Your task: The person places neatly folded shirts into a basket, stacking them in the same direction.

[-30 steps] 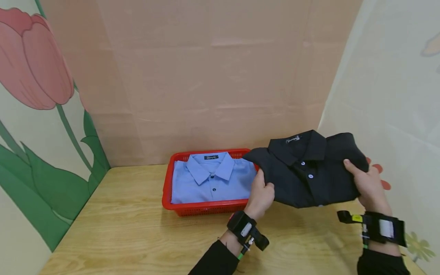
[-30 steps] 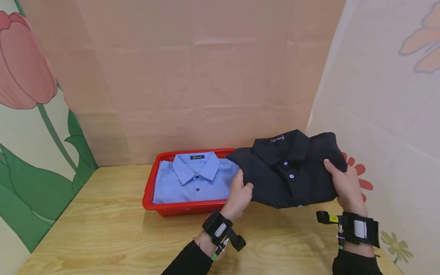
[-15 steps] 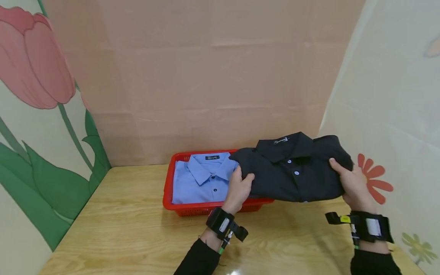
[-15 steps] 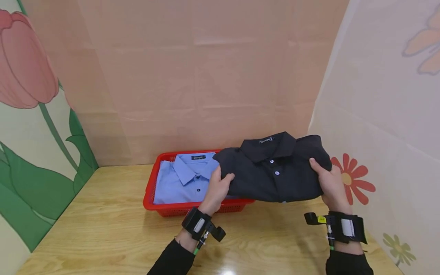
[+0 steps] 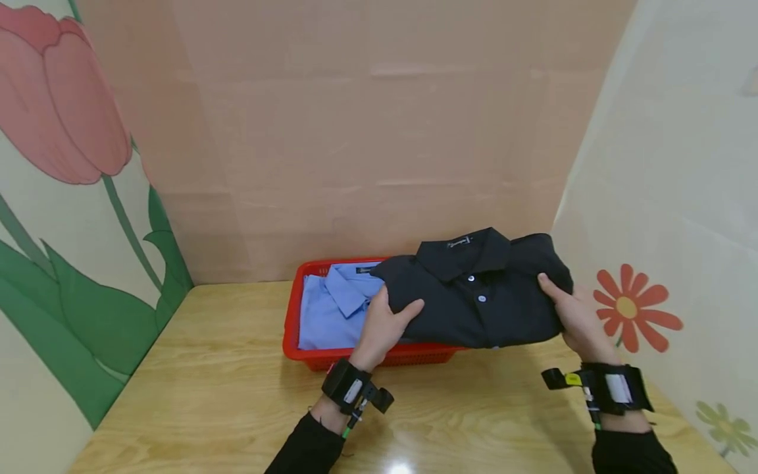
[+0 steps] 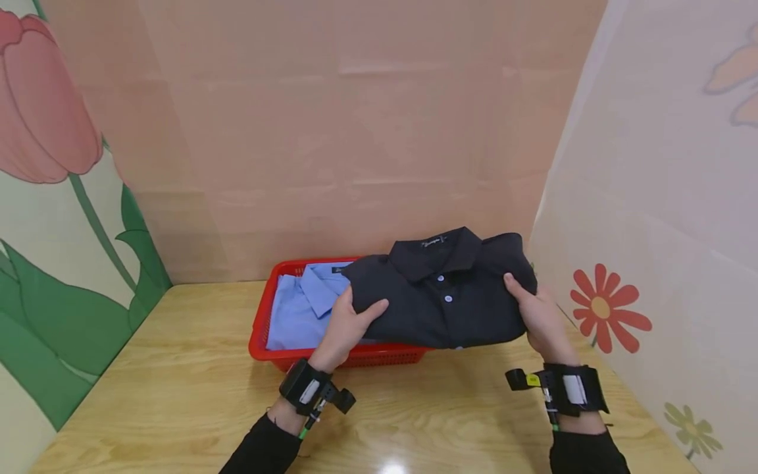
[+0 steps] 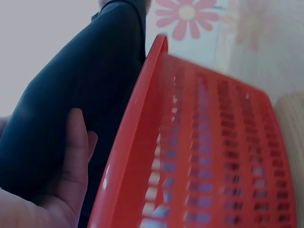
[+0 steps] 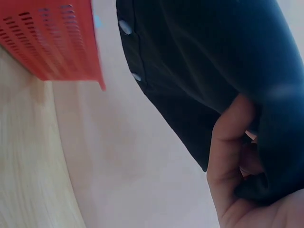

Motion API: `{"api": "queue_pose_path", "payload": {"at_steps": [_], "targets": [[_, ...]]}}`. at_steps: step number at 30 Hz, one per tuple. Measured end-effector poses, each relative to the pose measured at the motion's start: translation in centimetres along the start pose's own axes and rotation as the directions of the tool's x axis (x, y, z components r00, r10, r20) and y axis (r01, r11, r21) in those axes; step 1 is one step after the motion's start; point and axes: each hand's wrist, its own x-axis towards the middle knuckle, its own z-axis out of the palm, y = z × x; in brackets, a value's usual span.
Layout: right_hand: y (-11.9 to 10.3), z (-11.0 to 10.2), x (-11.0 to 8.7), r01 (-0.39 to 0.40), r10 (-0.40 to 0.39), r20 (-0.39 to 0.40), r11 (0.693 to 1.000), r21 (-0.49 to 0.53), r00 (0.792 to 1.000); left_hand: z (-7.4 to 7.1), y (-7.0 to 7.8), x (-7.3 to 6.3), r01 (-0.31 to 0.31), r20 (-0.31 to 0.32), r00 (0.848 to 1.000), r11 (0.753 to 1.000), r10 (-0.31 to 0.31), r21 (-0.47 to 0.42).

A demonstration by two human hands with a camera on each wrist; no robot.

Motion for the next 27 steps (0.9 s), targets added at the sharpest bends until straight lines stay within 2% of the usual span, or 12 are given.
{"api": "queue_pose_path", "payload": {"at_steps": [5, 9, 17, 22, 27], "targets": [[0.4, 1.5, 0.2, 0.015, -0.011, 0.081, 0.999, -0.050, 0.997, -2.1, -0.1, -0.3, -0.027, 0.008, 1.000, 0.999, 0.027, 0.037], [0.6, 2.8, 0.4, 0.018, -0.003, 0.101, 0.990, -0.142, 0.995, -3.4, -0.3, -0.3, -0.041, 0.003, 0.999, 0.997, 0.041, 0.068], [0.5, 5.2, 0.6, -0.033, 0.073, 0.170, 0.974, -0.222, 0.983, -5.9, -0.2, -0.2, -0.017, -0.026, 0.999, 0.986, 0.022, 0.165], [0.9, 6.3, 0.7, -0.025, 0.074, 0.182, 0.966, -0.258, 0.981, -7.5, 0.0, -0.1, -0.016, -0.002, 1.000, 0.978, 0.016, 0.208], [1.1, 6.8, 0.7, -0.018, 0.076, 0.191, 0.958, -0.285, 0.979, -8.3, -0.1, 0.0, -0.021, 0.016, 1.000, 0.974, 0.018, 0.226]]}}
